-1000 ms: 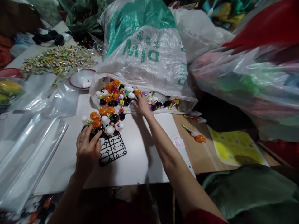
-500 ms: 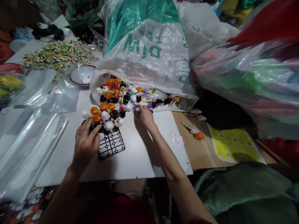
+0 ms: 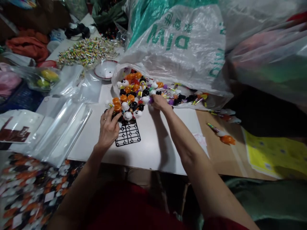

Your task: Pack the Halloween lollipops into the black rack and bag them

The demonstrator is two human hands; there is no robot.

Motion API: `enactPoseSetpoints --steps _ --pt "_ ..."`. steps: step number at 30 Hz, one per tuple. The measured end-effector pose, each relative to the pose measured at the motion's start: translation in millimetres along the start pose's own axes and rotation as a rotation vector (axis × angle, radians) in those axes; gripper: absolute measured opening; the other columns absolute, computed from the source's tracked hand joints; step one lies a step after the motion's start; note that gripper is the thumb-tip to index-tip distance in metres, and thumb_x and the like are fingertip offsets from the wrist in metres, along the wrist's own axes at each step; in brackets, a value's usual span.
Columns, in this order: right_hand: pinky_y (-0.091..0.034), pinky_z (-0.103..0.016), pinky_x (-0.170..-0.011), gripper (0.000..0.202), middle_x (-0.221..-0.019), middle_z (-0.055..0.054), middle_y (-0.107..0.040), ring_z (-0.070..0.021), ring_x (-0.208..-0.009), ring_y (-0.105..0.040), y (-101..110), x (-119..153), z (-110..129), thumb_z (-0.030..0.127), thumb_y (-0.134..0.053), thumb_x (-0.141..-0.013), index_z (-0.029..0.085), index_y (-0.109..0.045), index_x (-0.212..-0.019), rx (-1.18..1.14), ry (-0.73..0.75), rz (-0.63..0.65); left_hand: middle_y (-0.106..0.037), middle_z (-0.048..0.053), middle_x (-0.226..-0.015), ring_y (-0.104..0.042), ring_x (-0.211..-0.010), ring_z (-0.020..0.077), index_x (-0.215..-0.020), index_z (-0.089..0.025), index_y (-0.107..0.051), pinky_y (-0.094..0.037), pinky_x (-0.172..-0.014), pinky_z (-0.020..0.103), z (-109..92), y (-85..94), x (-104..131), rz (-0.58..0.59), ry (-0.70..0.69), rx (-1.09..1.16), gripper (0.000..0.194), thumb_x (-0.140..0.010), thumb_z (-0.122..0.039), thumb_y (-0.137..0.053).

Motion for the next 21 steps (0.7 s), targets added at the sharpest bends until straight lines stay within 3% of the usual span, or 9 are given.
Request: enactPoseSetpoints --steps 3,5,8,10,12,14,18,21 --pt "-0.048 -0.033 -0.077 0.023 -0.094 -0.013 -0.069 -0.0245 -0.087 -0.063 19.5 29.5 -0.2 0.026 -0.052 -0.092 0.012 -0.066 -0.104 -0.322 -0.071 -0.252 -0.046 0.011 -0.151 -0.041 -0.141 0.0285 -0.131 -0.020 -0.060 -0.035 -0.115 0.054 -0.7 0.5 -0.1 0.000 0.008 0.019 0.048 -0.086 -0.009 -0.048" --pt "-0.049 -0.030 -0.067 0.036 -0.080 -0.008 -0.066 -0.0194 -0.073 -0.061 17.3 72.2 14.3 0.042 -0.043 -0.097 0.015 -0.066 -0.103 -0.669 -0.026 -0.349 -0.045 0.011 -0.152 -0.041 -0.141 0.0286 -0.131 -0.020 -0.060 -0.034 -0.116 0.054 -0.7 0.5 0.1 -0.001 0.021 0.038 0.047 -0.086 -0.009 -0.048" --pt "-0.050 -0.028 -0.065 0.036 -0.088 -0.006 -0.068 -0.0167 -0.073 -0.062 -20.9 136.5 62.7 0.051 -0.053 -0.089 0.020 -0.066 -0.100 -1.057 0.142 -0.195 -0.045 0.012 -0.152 -0.040 -0.141 0.0288 -0.133 -0.020 -0.059 -0.032 -0.117 0.053 0.0 1.5 0.2 0.015 0.030 0.052 0.048 -0.087 -0.009 -0.047" --pt "-0.050 -0.028 -0.063 0.032 -0.079 -0.004 -0.067 -0.0164 -0.068 -0.061 -56.9 159.8 94.1 0.049 -0.060 -0.082 0.018 -0.065 -0.089 -1.188 0.099 -0.082 -0.046 0.013 -0.151 -0.040 -0.141 0.0284 -0.134 -0.019 -0.058 -0.032 -0.117 0.051 0.7 3.0 -0.2 0.026 0.022 0.051 0.048 -0.088 -0.010 -0.046" --pt "-0.049 -0.027 -0.058 0.033 -0.069 -0.002 -0.065 -0.0159 -0.060 -0.059 -86.2 162.7 114.8 0.049 -0.061 -0.079 0.016 -0.064 -0.088 -1.280 -0.013 -0.029 -0.047 0.013 -0.149 -0.040 -0.141 0.0275 -0.134 -0.019 -0.057 -0.033 -0.117 0.050 0.9 4.4 -0.9 0.030 0.002 0.050 0.047 -0.089 -0.011 -0.045" --pt "-0.049 -0.028 -0.059 0.034 -0.067 -0.002 -0.066 -0.0163 -0.059 -0.059 -100.6 152.7 124.6 0.047 -0.062 -0.078 0.015 -0.065 -0.090 -1.304 -0.070 -0.046 -0.048 0.013 -0.148 -0.041 -0.141 0.0265 -0.135 -0.019 -0.056 -0.034 -0.117 0.050 0.5 4.6 -1.2 0.025 -0.018 0.051 0.047 -0.090 -0.012 -0.044" --pt "-0.051 -0.030 -0.066 0.024 -0.074 -0.005 -0.070 -0.0208 -0.070 -0.065 -104.8 133.4 128.8 0.040 -0.068 -0.074 0.017 -0.066 -0.079 -1.162 -0.052 -0.078 -0.049 0.013 -0.147 -0.042 -0.140 0.0267 -0.136 -0.019 -0.054 -0.035 -0.116 0.051 0.3 2.7 0.0 -0.020 0.008 0.058 0.048 -0.090 -0.012 -0.043" --pt "-0.052 -0.031 -0.071 0.015 -0.081 -0.007 -0.072 -0.0230 -0.078 -0.067 -105.6 135.5 130.0 0.033 -0.062 -0.079 0.018 -0.066 -0.083 -1.002 -0.024 -0.071 -0.049 0.014 -0.147 -0.042 -0.141 0.0267 -0.136 -0.018 -0.055 -0.034 -0.117 0.051 0.1 0.9 1.7 -0.013 0.022 0.079 0.048 -0.090 -0.011 -0.041"
Point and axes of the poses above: each hand's wrist, its own x-axis away from the middle knuckle, its own y-axis out of the back of the hand, z = x × y, the point moved 4 cm from there along -x, towards the middle knuckle
